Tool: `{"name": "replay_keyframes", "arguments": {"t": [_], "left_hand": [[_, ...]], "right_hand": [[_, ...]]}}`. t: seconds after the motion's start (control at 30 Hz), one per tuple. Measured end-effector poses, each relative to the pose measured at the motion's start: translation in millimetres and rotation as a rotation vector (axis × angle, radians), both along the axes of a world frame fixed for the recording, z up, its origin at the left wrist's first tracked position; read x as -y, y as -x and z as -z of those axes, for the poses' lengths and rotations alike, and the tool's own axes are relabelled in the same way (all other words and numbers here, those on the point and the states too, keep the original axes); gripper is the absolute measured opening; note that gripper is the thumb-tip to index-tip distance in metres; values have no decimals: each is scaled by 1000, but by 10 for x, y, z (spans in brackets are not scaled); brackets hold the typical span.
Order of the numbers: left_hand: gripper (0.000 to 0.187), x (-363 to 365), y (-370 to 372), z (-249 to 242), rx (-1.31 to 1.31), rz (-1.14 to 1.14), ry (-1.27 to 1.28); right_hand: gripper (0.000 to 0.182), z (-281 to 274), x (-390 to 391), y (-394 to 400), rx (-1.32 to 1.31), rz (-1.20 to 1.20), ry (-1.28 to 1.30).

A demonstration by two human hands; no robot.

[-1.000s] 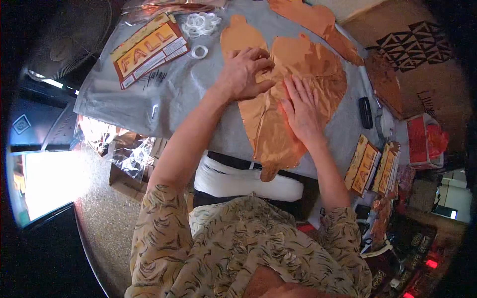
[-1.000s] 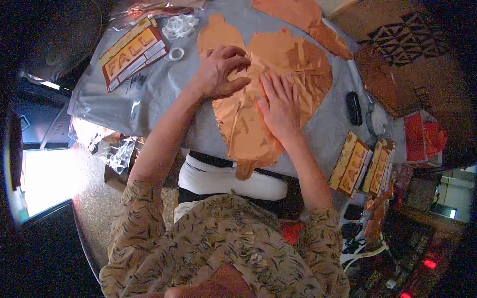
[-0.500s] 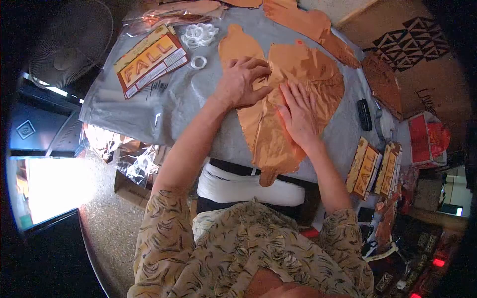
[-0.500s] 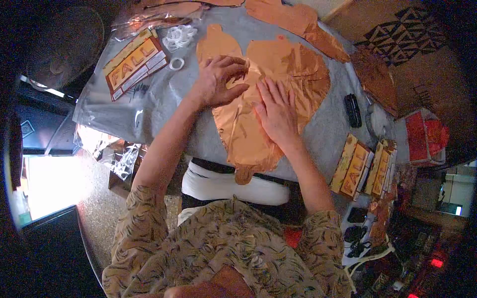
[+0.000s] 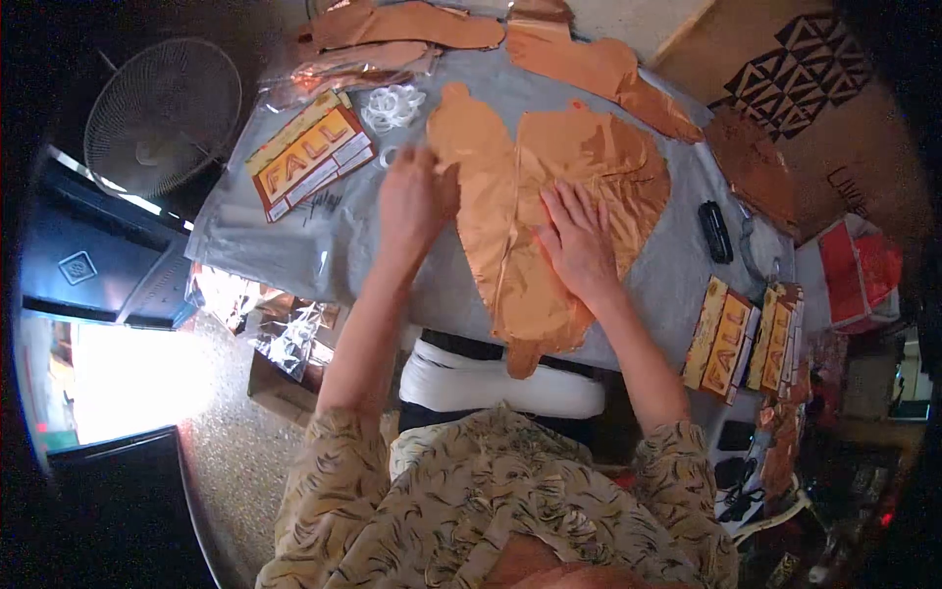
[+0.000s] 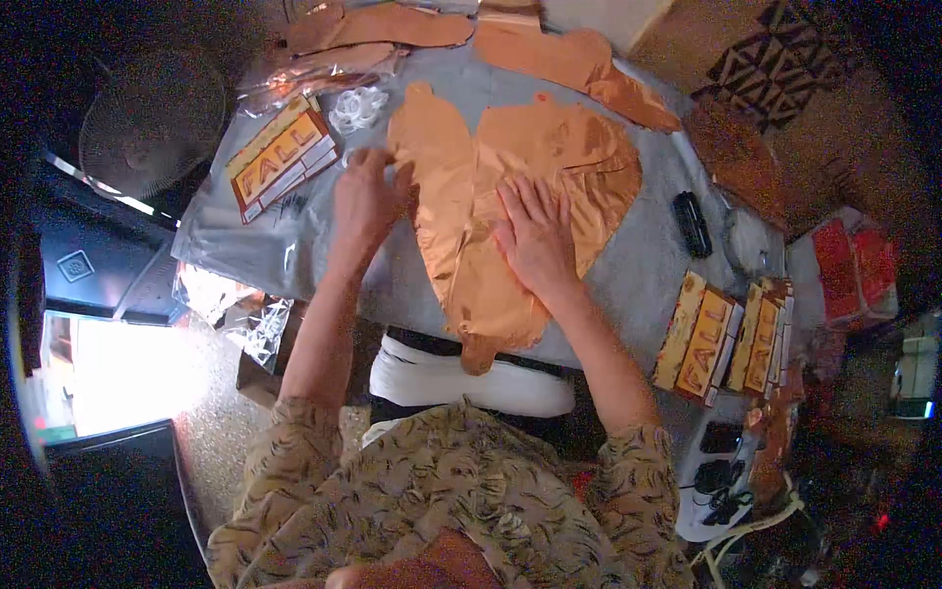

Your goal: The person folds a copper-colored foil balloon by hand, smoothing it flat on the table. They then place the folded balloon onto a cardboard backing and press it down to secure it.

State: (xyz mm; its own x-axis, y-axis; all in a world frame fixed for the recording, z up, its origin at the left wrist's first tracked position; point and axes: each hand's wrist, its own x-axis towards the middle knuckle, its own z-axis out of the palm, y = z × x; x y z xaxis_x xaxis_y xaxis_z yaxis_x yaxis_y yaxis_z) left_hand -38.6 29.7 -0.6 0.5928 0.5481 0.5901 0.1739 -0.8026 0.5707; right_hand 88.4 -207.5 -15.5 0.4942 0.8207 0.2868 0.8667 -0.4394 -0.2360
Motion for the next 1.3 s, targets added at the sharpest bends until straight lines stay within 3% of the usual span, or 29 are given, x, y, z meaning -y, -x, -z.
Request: {"name": "replay_keyframes", "arguments": {"t": [0.07,0.13,0.23,0.3,0.5,0.6,0.67,0.87,0.93,0.97,1.03,1.07,1.13,1.3], "left_hand": [[45,121,215,-57,-372,-183,-19],[49,316,222,-122,-396,-218,5],[50,466,120,-84,-364,-260,-155],[57,510,3,-93,-393,-240,44],[74,566,-170,-176,-399,-276,264],[73,594,-166,-291,-540,-471,102],[69,470,-151,-73,-483,-465,50],[52,255,-254,151,-273,-297,-56],[45,267,-303,93,-138,-212,363],[45,254,-331,95,-141,-209,364],[53,180,-403,145,163,-126,622],[53,153,-419,180,160,-125,625],[53,168,-433,33,256,-75,325],[44,589,-663,-200,177,213,429]], "right_hand": [[54,8,-9,5,39,-9,-24],[54,44,0,-6,45,-13,-48],[54,63,9,-6,53,-19,-76],[55,71,10,-8,43,-15,-87],[57,123,-9,-34,77,-5,-114],[58,136,-4,-37,100,-11,-136],[58,133,-2,-34,101,-6,-111],[57,178,-8,-37,109,-4,-136],[57,168,-11,-41,100,-1,-141],[57,175,-6,-31,86,-2,-142],[57,167,-4,-30,71,-2,-140],[57,161,-1,-31,61,-7,-141],[57,133,5,-23,62,-9,-136],[57,123,-13,-14,71,0,-123]]}}
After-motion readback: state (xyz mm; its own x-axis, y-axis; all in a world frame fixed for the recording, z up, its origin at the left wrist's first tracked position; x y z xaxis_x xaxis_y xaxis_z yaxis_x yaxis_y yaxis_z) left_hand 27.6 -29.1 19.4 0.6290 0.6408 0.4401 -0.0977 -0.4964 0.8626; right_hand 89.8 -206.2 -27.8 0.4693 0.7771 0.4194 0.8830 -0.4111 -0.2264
